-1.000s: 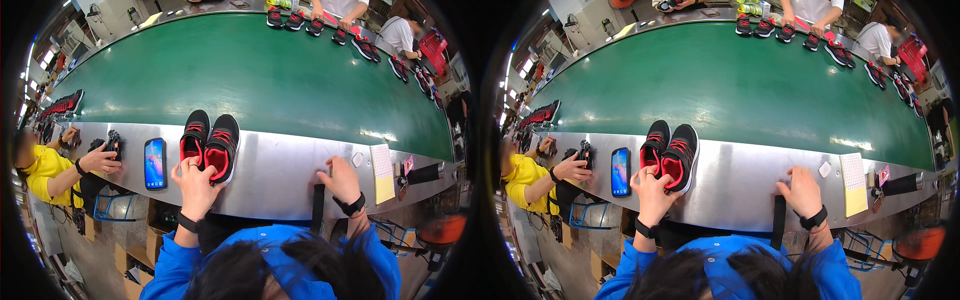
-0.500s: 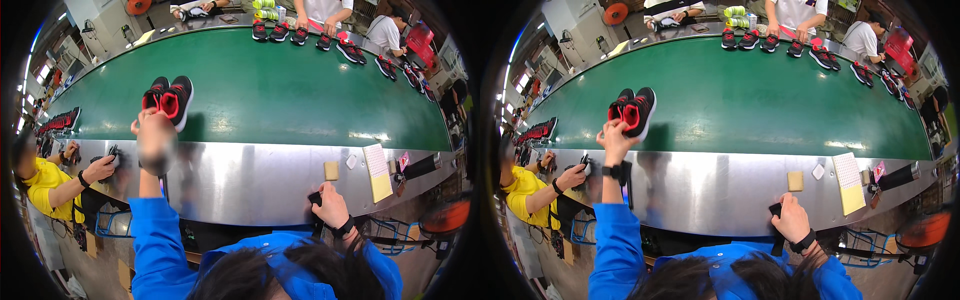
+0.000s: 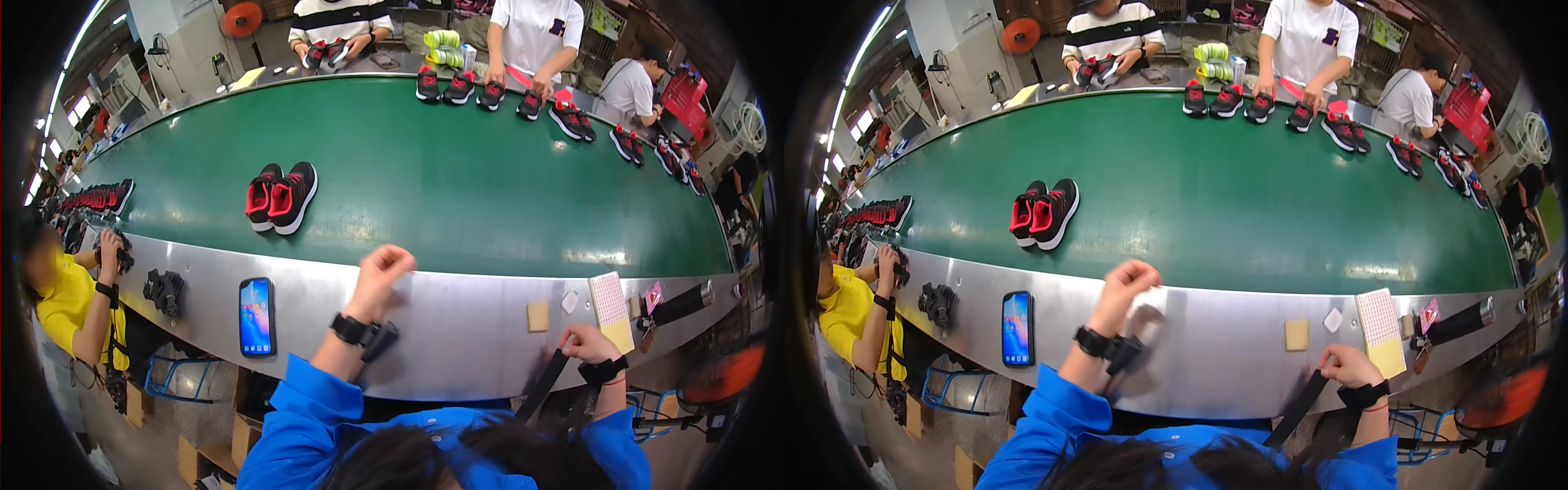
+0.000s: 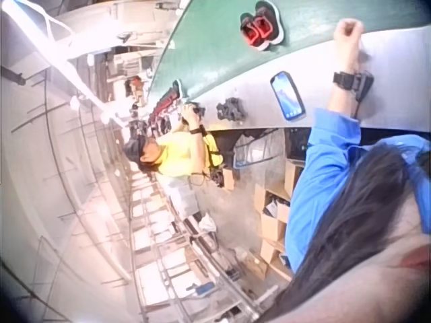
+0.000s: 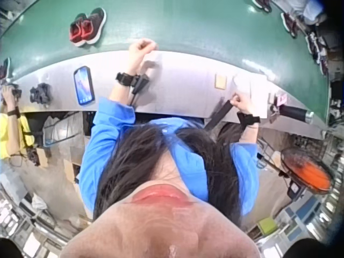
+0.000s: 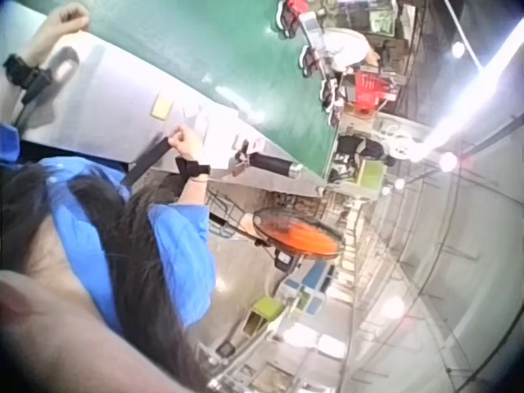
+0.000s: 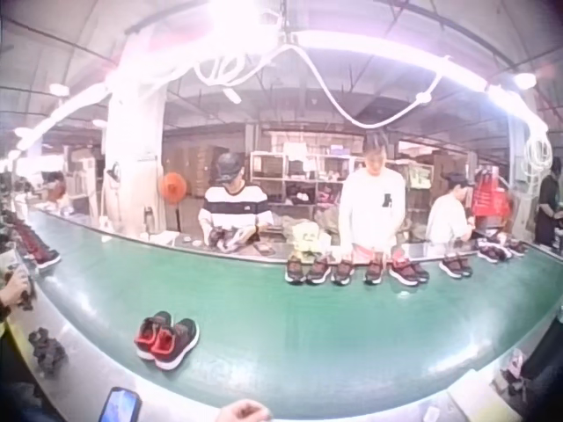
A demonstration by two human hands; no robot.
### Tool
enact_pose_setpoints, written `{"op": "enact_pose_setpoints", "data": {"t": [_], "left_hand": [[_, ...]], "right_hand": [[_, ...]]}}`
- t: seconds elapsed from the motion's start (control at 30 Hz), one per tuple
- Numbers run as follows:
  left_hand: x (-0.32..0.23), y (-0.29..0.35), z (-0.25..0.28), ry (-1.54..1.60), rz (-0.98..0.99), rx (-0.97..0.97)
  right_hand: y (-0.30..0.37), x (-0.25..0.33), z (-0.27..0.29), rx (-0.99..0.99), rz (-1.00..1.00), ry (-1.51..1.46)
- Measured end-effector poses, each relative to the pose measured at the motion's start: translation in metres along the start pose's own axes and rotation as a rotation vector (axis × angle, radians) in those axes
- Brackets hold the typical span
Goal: The person inspects black and red sneakers on a green conveyor belt, picking up pairs, turning them over, and wiping them with a sponge. The person also adjusts the head-mounted camera during the task.
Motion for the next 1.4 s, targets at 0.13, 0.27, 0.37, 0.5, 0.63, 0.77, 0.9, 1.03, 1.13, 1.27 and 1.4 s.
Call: {"op": "enact_pose_setpoints", "data": {"t": [0.13, 0.27, 0.37, 0.5, 0.63, 0.77, 0.9, 1.03, 1.13, 1.27, 1.4], "left_hand": [[0.009, -0.011, -0.027, 0.086, 0.087, -0.009], [0.014, -0.043, -0.004, 0.064, 0.101, -0.081], [0.020, -0.067, 0.020, 0.077, 0.118, -0.150], [0.039, -0.103, 0.033, 0.218, 0.198, -0.210], [0.057, -0.119, 0.054, 0.401, 0.208, -0.239], [0.061, -0.128, 0.067, 0.453, 0.182, -0.241], [0.063, -0.135, 0.051, 0.490, 0.184, -0.181], [0.058, -0.132, 0.047, 0.530, 0.199, -0.174], [0.057, -0.119, 0.060, 0.674, 0.230, -0.305], [0.062, -0.115, 0.055, 0.551, 0.231, -0.349], [0.057, -0.117, 0.050, 0.495, 0.238, -0.385]], "right_hand": [[-0.002, -0.003, 0.000, -0.039, 0.010, -0.092], [0.003, -0.004, 0.024, -0.286, -0.015, 0.018], [0.009, 0.016, 0.045, -0.360, -0.016, 0.112], [-0.010, 0.094, 0.078, -0.372, 0.142, 0.191], [-0.069, 0.239, 0.134, -0.357, 0.333, 0.396], [-0.210, 0.346, 0.178, -0.078, 0.377, 0.049], [-0.404, 0.366, 0.200, -0.087, 0.249, -0.472], [-0.580, 0.341, 0.170, -0.298, 0.070, -0.906], [-0.646, 0.361, 0.113, -0.349, 0.148, -1.113], [-0.683, 0.379, 0.097, -0.533, 0.270, -1.362], [-0.685, 0.383, 0.110, -0.675, 0.219, -1.296]]}}
Point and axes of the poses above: each hand's wrist, its own y-axis away from the middle knuckle, its own z-axis out of the back of the hand, x = y × z, the point moved 7 cm from there along -y, towards the middle knuckle, and after that the axes turned 1 degree about -z, right-handed, at the moved point
